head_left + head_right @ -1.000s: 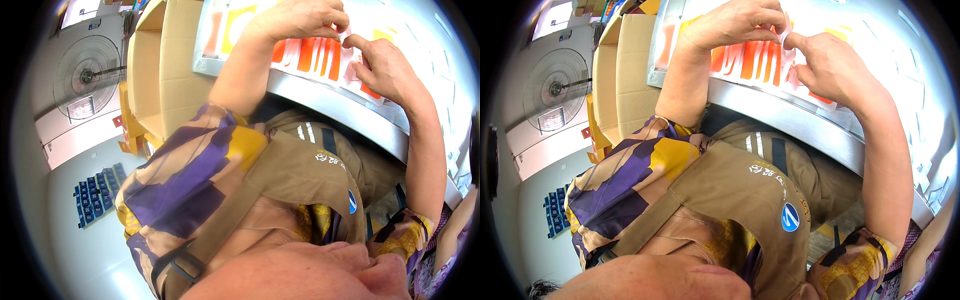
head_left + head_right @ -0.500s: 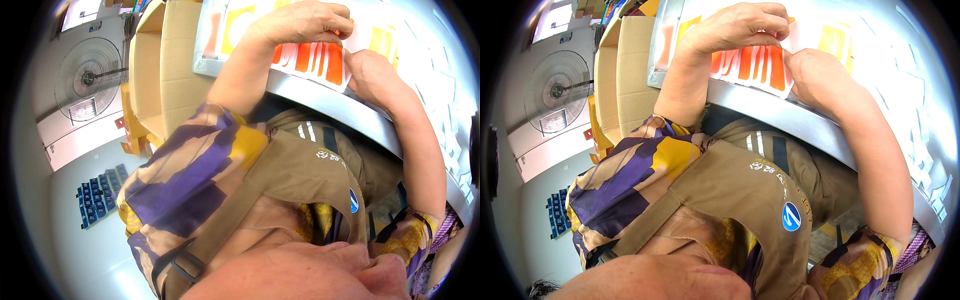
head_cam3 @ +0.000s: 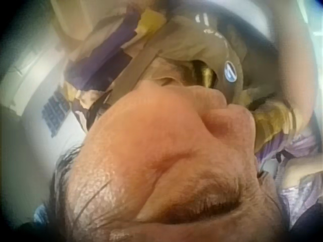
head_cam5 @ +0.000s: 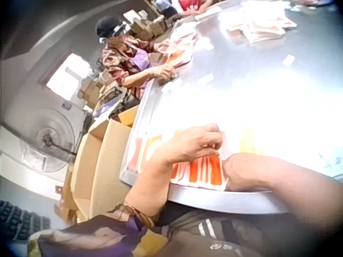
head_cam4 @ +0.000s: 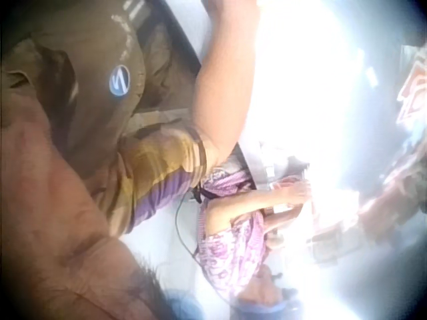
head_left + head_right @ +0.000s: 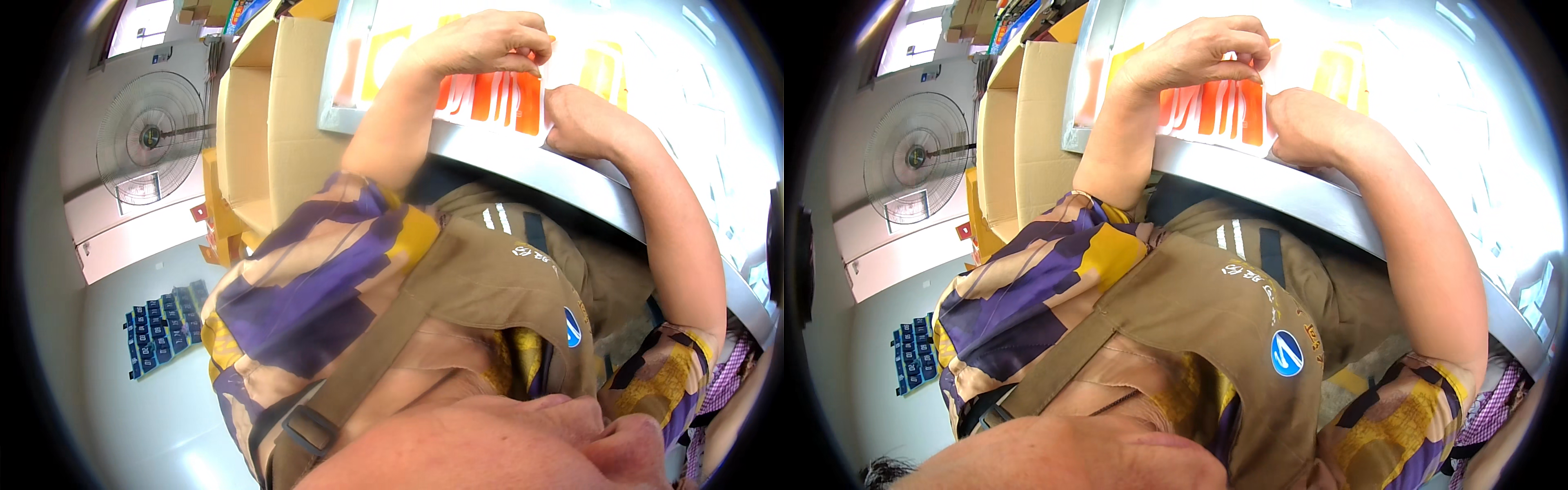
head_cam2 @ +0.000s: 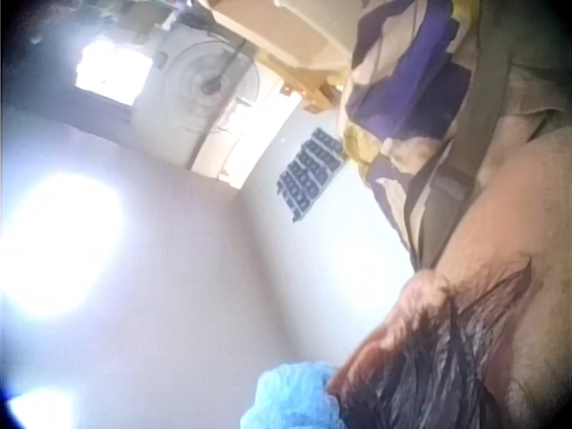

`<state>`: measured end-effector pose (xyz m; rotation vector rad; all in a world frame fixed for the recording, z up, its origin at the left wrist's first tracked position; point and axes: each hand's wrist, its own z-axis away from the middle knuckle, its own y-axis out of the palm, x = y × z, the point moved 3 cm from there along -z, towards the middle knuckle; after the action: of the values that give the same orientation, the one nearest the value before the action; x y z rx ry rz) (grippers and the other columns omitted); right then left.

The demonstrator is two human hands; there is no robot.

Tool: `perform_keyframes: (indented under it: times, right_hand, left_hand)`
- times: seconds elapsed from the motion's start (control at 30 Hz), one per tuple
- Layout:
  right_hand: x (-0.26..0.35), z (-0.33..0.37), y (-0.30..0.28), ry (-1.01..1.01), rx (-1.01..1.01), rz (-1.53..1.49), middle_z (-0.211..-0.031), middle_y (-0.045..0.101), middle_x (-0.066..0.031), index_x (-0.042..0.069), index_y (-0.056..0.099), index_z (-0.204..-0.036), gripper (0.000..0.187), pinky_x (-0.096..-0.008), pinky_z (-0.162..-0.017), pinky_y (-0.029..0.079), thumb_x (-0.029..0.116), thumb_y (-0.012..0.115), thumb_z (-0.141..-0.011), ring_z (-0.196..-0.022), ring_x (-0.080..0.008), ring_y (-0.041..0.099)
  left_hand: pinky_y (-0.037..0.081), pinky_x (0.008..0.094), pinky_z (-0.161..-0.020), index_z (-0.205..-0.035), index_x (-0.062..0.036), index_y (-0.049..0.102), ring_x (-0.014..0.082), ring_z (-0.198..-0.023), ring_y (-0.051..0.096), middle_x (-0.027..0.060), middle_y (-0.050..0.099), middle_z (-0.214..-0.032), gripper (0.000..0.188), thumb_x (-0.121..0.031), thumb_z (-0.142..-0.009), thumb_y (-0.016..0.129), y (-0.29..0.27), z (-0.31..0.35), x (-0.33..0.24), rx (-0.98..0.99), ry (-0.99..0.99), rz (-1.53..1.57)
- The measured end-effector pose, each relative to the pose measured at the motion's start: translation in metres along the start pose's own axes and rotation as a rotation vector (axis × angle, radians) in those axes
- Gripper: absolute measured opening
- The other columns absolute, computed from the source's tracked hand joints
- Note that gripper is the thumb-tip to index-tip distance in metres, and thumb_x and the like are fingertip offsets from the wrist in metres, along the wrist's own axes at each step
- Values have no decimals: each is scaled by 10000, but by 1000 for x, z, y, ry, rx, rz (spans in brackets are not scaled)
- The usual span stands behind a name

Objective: The person assembles small orange and white cards by hand at a metal table, peeling backing strips and stacking the finished cards. They repeatedly pick up cards from a nearby cardboard box, align them, and place them into a growing stack on the table.

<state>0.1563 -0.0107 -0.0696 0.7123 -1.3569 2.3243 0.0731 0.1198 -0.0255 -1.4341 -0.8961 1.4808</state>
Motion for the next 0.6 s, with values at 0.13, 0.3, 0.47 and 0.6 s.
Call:
perform_keyframes:
  times: [0.13,0.3,0.47,0.6]
  right_hand:
    - [17,31,-33,-3,52,-322,-670,636,-127,-26,604,-1071,283,-307,-412,499,61,513,-818,-480,-177,614]
    - [-54,45,-82,46,-492,-355,-617,630,-62,25,605,-917,195,-183,-359,384,203,528,-896,-391,-73,519]
    - [-70,38,-74,253,-470,-293,-698,673,-103,-20,608,-951,264,-221,-407,475,225,516,-919,-454,-112,600]
    - [-56,19,-59,342,-431,-162,-880,694,-190,-69,562,-1136,376,-286,-485,548,234,535,-916,-618,-200,693]
  left_hand:
    - [515,315,-814,-1043,-143,669,239,-916,626,77,587,-1090,268,-327,-850,665,6,24,-5,-163,-2,-14]
    - [506,364,-856,-1022,-146,681,242,-983,612,77,563,-1172,426,-530,-850,614,36,-11,-6,-86,-115,-212]
    - [509,354,-847,-968,-117,676,237,-972,613,79,564,-1163,308,-395,-833,668,31,-11,-10,-118,-209,-266]
    - [494,389,-783,-838,-44,644,303,-883,596,140,570,-997,155,-189,-789,620,6,12,-9,-236,-189,-183]
